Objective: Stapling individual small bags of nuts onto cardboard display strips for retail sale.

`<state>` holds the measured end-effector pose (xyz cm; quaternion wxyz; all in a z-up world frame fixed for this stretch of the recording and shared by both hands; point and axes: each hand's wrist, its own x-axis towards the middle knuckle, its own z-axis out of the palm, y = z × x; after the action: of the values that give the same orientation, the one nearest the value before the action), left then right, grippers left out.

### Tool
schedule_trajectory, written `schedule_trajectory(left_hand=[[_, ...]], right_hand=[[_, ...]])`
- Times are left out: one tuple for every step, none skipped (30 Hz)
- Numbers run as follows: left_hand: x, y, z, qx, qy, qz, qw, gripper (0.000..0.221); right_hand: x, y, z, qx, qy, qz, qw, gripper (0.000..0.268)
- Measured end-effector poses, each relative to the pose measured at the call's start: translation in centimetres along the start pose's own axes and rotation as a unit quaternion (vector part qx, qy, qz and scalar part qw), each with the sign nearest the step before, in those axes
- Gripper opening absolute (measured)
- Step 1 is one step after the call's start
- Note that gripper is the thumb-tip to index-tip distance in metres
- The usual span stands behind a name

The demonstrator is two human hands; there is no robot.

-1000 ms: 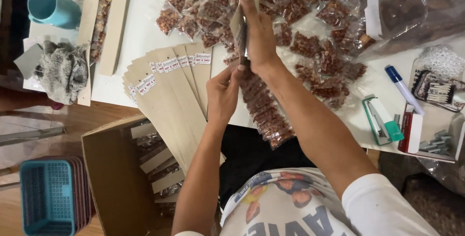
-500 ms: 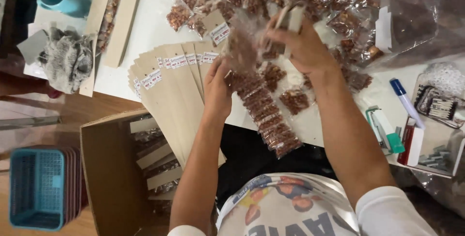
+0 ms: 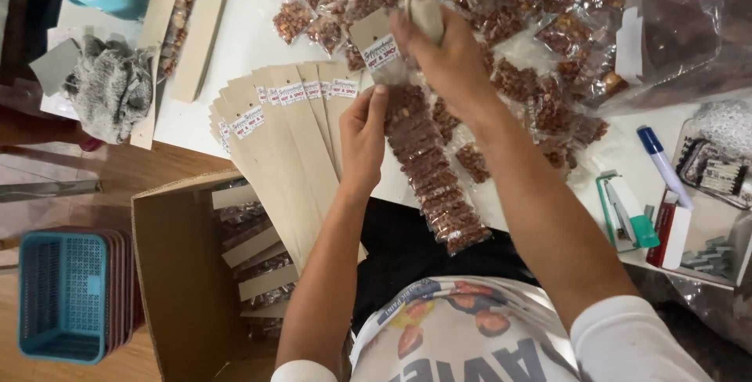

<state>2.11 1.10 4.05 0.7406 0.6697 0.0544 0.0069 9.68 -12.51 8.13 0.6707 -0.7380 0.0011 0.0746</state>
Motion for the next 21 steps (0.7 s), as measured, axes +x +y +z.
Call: schedule_trajectory(left_hand=[[-0.3,0.0,0.0,0.001,-0.001,-0.002,1.0,0.034],[-0.3,0.0,0.1,0.015,-0.015,0.008,1.0,0.034],[-0.4,0.1,0.1,0.029,-0.029,0.018,0.999,0.035],[-0.4,-0.8,0.0,0.029,-0.028,0.018,0.999,0.035],[-0.4,-1.8,-0.1,0.07,-0.044,0.033,0.996,0.024],[-0.5,-2.7,-0.3,0.111,-0.059,0.047,0.991,0.035],[-0.9,-2.1,-0.3,0.111,-0.058,0.047,0.991,0.035],[-1.2,-1.5,-0.2,0.127,-0.064,0.048,0.989,0.038],[-1.5,-1.0,-0.2,0.143,-0.069,0.05,0.986,0.042],[-2.1,-0.1,-0.2,0.142,-0.069,0.046,0.986,0.042],[-2.6,0.7,-0.3,0.171,-0.06,0.061,0.982,0.038],[-2.8,1.7,-0.4,0.2,-0.048,0.08,0.975,0.037],[-3.4,2.9,-1.0,0.2,-0.044,0.081,0.975,0.037],[-4.2,4.0,-1.8,0.11,-0.045,0.044,0.992,0.034],[-5.1,5.0,-2.6,0.019,-0.045,0.007,0.999,0.033],[-6.0,6.9,-3.8,0.019,-0.04,0.004,0.999,0.033],[-7.0,8.8,-5.1,0.08,0.047,-0.086,0.992,0.033],[-8.1,10.6,-6.3,0.139,0.135,-0.176,0.965,0.037],[-8.2,12.9,-6.9,0.138,0.141,-0.18,0.964,0.037],[-8.4,15.3,-7.5,0.021,0.311,-0.215,0.925,0.021],[-8.6,17.6,-8.2,-0.096,0.469,-0.237,0.845,0.008]], right_hand=[[0.3,0.3,0.4,0.001,0.001,0.002,1.0,0.047],[0.7,0.5,0.9,0.063,0.024,-0.003,0.998,0.058],[1.2,0.7,1.3,0.124,0.046,-0.009,0.991,0.07],[0.8,0.4,1.4,0.125,0.046,-0.009,0.991,0.07],[0.4,0.0,1.5,0.134,0.054,-0.009,0.989,0.067],[0.0,-0.3,1.6,0.143,0.061,-0.009,0.988,0.068],[-0.4,-0.3,1.6,0.143,0.06,-0.008,0.988,0.068],[-0.6,-0.4,1.5,0.145,0.061,-0.011,0.988,0.067],[-0.8,-0.4,1.5,0.147,0.062,-0.015,0.987,0.067],[-1.0,-0.4,1.2,0.145,0.062,-0.011,0.987,0.067],[-1.2,-0.5,0.9,0.166,0.053,0.023,0.984,0.066],[-1.0,-0.7,0.6,0.187,0.041,0.053,0.98,0.067],[-1.3,-0.4,-0.1,0.186,0.038,0.051,0.98,0.067],[-1.8,0.0,-0.8,0.14,0.022,0.055,0.988,0.057],[-2.3,0.4,-1.4,0.094,0.006,0.059,0.994,0.047],[-2.0,2.2,-2.0,0.094,0.001,0.063,0.994,0.047],[-1.7,4.0,-2.5,0.061,0.023,0.075,0.995,0.046],[-1.4,5.8,-3.1,0.028,0.042,0.087,0.995,0.048],[-1.7,6.1,-3.4,0.027,0.036,0.091,0.995,0.048],[-2.0,6.4,-3.7,-0.017,0.056,0.143,0.988,0.046],[-2.2,6.8,-3.9,-0.062,0.075,0.193,0.976,0.045]])
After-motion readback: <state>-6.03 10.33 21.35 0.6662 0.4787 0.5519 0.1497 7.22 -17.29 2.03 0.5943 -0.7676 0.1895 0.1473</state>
